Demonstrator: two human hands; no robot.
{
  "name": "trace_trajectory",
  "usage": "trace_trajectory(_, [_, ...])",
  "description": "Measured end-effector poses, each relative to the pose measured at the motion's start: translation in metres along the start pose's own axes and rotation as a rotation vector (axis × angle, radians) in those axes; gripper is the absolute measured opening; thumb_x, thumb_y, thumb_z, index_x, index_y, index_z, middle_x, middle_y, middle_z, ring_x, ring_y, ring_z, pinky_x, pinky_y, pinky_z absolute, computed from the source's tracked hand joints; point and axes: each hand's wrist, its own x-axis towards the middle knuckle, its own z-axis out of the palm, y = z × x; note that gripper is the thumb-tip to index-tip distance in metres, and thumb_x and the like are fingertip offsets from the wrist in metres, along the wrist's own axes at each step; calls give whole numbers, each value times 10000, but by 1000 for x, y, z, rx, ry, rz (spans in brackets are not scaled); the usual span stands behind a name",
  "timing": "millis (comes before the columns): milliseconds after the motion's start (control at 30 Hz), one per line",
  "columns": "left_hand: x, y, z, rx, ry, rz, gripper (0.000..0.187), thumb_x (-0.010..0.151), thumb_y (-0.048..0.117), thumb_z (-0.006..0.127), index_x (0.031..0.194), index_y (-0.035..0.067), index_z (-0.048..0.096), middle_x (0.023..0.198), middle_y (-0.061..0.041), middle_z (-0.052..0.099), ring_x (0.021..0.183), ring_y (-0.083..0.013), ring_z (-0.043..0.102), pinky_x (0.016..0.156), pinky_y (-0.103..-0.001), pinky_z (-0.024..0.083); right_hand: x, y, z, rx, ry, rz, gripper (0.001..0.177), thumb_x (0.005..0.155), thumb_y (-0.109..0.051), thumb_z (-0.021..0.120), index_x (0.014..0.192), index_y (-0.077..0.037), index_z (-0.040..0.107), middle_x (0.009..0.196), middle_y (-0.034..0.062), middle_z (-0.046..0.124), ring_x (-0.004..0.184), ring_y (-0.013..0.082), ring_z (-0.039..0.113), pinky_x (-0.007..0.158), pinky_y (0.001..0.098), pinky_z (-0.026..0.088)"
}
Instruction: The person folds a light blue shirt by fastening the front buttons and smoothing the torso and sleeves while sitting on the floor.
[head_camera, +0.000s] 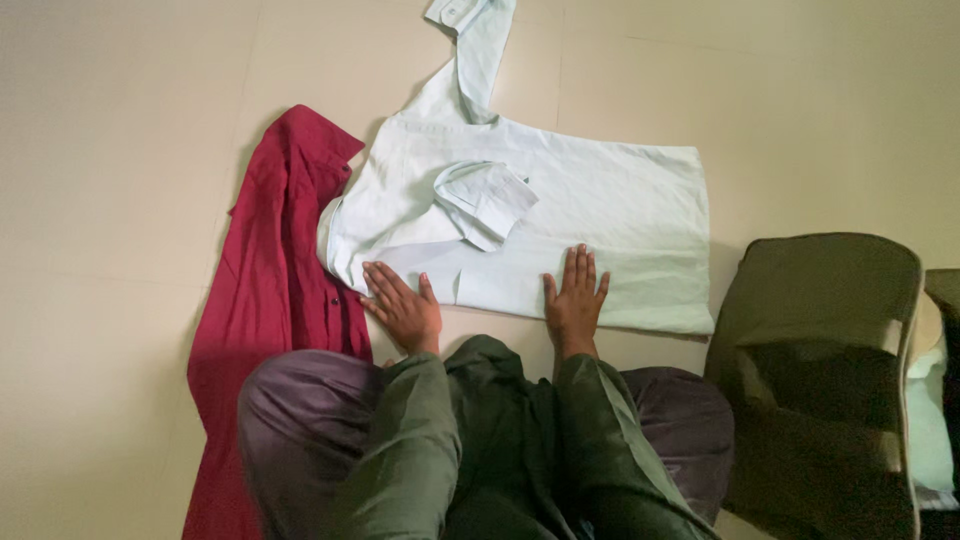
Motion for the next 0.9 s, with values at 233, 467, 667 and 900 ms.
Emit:
trace_trajectory(233, [1, 4, -3, 82, -1, -3, 845, 1044, 550, 387, 1628, -31, 200, 1725, -190, 116, 1602, -291, 142, 1274, -559, 92, 3, -4, -6, 15, -11, 5, 678, 1053, -478, 431, 1611, -107, 325, 1696, 83, 274, 1572, 253, 200, 1263, 535, 60])
trace_trajectory(467, [2, 6, -9, 48, 18, 4, 833, 1038, 524, 422, 1614, -49, 239, 1712, -203, 166, 1589, -299, 166, 1266, -558, 97, 4, -10, -8, -39, -125, 97, 658, 1061, -478, 356, 1611, -124, 280, 1709, 60, 169, 1579, 245, 112, 1221, 577, -20])
trace_trajectory(667, [1, 8, -11, 51, 34, 4, 823, 1037, 517, 432, 1605, -52, 256, 1708, -203, 191, 1586, -302, 191, 1264, -559, 114, 7, -57, 30, -113, -197, -274, 626, 1086, -436, 278, 1626, -126, 222, 1718, 82, 120, 1557, 258, 84, 1206, 586, -49])
trace_trajectory(900, [2, 9, -14, 29, 12, -11, 838, 1024, 507, 455, 1610, -52, 242, 1713, -204, 178, 1589, -307, 185, 1267, -563, 117, -1, -65, 6, 99, -203, -273, 627, 1082, -454, 310, 1622, -139, 260, 1698, 63, 235, 1570, 229, 179, 1257, 542, 11])
